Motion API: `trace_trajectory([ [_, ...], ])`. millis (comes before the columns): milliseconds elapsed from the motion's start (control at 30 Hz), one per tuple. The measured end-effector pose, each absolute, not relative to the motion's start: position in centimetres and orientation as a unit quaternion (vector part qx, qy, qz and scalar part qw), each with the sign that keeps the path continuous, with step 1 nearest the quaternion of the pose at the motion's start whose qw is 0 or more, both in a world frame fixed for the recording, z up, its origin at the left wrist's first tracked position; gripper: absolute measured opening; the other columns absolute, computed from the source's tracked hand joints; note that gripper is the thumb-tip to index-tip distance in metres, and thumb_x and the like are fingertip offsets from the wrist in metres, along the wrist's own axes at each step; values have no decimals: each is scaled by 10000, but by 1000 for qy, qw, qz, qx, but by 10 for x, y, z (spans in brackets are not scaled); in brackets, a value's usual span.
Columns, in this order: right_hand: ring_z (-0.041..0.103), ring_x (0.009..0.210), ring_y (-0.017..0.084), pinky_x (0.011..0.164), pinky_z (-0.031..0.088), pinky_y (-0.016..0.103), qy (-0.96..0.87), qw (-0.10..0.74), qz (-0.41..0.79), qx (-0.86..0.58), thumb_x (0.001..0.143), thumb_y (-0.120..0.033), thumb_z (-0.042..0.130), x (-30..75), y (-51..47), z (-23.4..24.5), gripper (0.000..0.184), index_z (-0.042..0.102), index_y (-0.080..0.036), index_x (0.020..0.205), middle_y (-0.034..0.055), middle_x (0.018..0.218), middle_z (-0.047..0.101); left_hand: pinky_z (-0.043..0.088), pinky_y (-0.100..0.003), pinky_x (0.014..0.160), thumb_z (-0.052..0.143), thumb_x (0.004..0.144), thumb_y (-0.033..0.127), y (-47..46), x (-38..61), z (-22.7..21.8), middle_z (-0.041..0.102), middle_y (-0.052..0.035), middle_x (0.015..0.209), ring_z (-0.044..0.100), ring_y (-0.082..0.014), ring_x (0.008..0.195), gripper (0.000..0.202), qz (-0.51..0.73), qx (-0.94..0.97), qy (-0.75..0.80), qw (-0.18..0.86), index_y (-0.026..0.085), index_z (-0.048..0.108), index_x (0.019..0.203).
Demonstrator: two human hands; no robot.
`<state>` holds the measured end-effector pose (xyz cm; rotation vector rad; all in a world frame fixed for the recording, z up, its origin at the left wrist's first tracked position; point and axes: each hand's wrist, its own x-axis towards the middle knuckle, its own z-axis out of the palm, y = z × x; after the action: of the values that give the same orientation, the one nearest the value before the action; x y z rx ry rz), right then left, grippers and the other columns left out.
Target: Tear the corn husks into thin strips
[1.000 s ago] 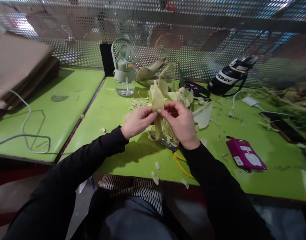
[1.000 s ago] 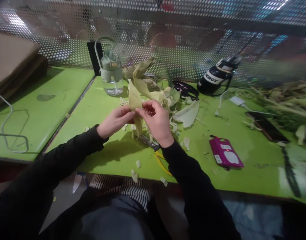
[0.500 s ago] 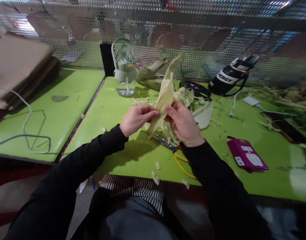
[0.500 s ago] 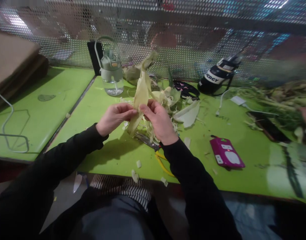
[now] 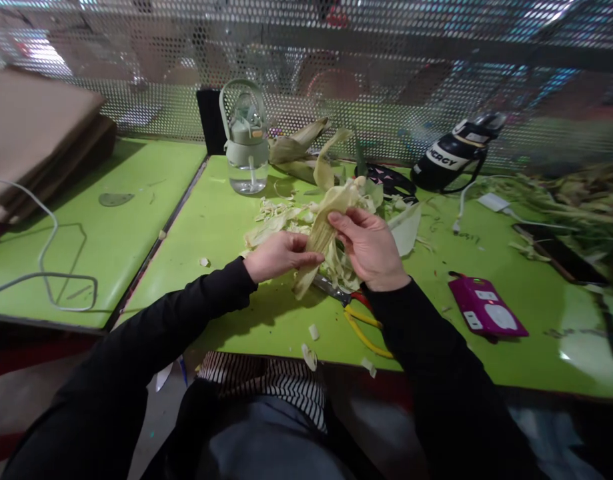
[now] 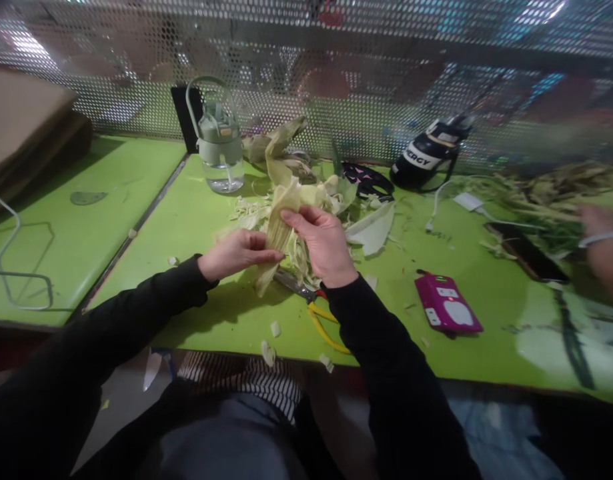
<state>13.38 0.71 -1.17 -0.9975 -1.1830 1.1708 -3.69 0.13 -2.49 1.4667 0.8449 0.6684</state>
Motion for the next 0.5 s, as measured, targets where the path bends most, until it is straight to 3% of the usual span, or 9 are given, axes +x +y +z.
trace_trajectory([
  [167, 645, 666, 115, 600, 549, 261, -500, 568, 501, -419, 581, -390, 940, 145, 12, -7, 300, 717, -232, 705, -43, 701, 694, 406, -223, 575, 780, 771, 297, 1, -40, -24, 617, 34, 648, 499, -70, 567, 193, 227, 666, 350, 619, 134, 680, 745],
  [333, 447, 497, 41, 440, 381, 187, -467, 597, 503, -414, 541, -495, 956, 147, 12, -2, 371, 717, -231, 646, -81, 590, 588, 431, -220, 600, 788, 762, 341, 4, -41, -24, 629, 33, 679, 523, -66, 602, 238, 229, 637, 336, 655, 130, 679, 785],
  [500, 396, 465, 32, 416, 352, 174, -411, 663, 488, -391, 512, -498, 969, 151, 16, -1, 417, 655, -232, 576, -95, 535, 523, 444, -230, 620, 839, 705, 454, 1, -35, -33, 556, 56, 593, 513, -62, 589, 415, 205, 635, 319, 673, 141, 573, 652],
])
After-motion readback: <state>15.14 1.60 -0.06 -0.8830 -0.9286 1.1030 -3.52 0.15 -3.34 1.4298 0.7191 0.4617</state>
